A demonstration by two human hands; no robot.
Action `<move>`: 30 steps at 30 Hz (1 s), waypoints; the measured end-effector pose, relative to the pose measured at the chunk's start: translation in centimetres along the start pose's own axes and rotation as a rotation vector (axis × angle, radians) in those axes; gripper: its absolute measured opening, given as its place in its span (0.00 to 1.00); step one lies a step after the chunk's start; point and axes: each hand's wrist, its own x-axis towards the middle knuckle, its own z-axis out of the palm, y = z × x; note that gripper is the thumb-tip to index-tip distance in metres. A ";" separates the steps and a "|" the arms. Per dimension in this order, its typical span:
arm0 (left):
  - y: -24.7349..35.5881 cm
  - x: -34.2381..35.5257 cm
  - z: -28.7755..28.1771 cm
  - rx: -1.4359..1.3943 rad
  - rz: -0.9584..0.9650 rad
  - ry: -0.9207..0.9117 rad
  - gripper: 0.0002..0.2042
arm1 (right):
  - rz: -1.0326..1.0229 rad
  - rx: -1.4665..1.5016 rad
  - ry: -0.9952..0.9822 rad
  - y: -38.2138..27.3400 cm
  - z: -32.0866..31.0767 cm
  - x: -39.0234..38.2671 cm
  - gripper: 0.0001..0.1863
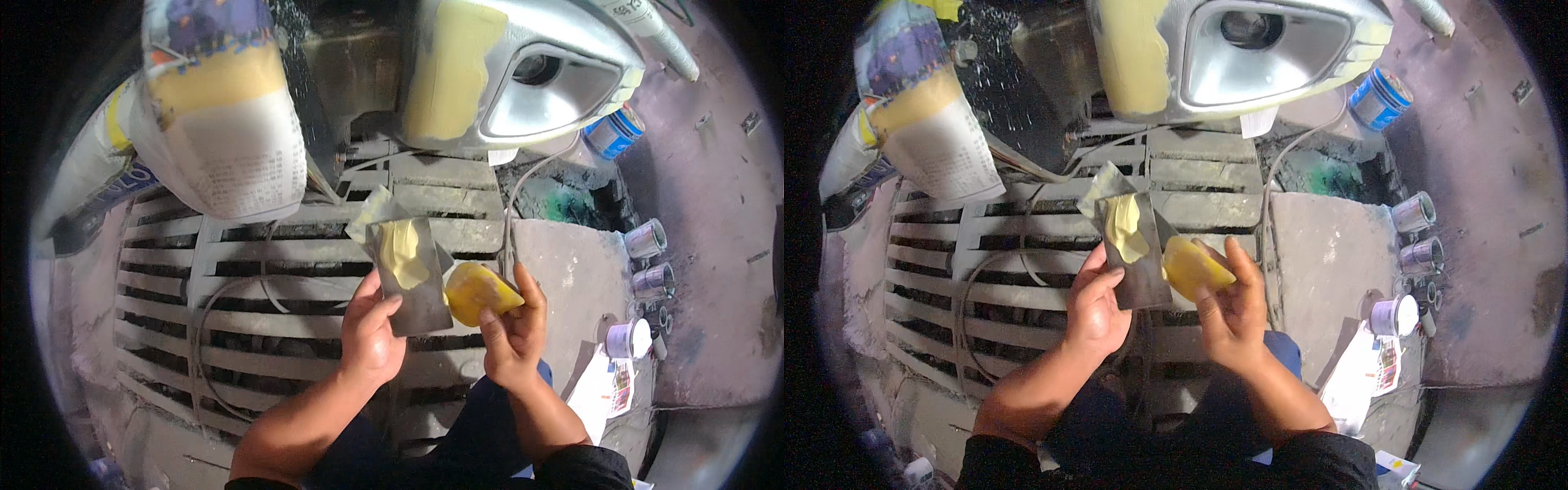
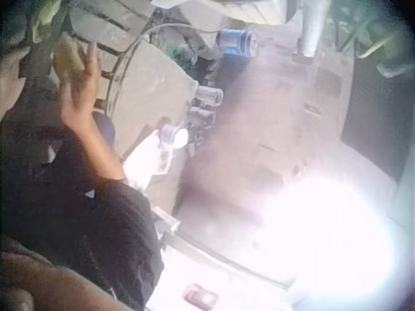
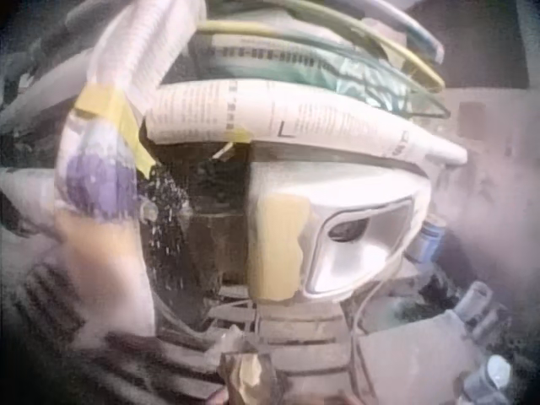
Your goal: The person applies a yellow body filler to a car door using a metal putty knife and then smooths it with a yellow sponge. The door is masked with newspaper and tape. The person repeatedly scoops filler onto the knife and spreads it over the door surface.
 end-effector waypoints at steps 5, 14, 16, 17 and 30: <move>-0.2 0.7 -0.2 0.007 0.053 -0.016 0.25 | 0.086 -0.032 -0.155 1.2 -0.4 -2.0 0.33; -1.6 0.6 -0.4 0.148 0.095 0.043 0.25 | -0.091 -0.587 -0.056 0.7 -5.0 0.2 0.30; -1.9 0.4 0.1 0.187 0.081 0.051 0.24 | -0.201 -0.689 -0.180 0.2 -5.1 1.5 0.28; -2.2 0.4 0.1 0.211 0.102 0.042 0.23 | -0.255 -0.738 -0.243 -0.1 -5.0 1.9 0.27; -4.6 -0.2 -2.4 0.891 0.211 -0.010 0.20 | 0.514 -0.042 0.008 -0.7 -8.6 -1.6 0.27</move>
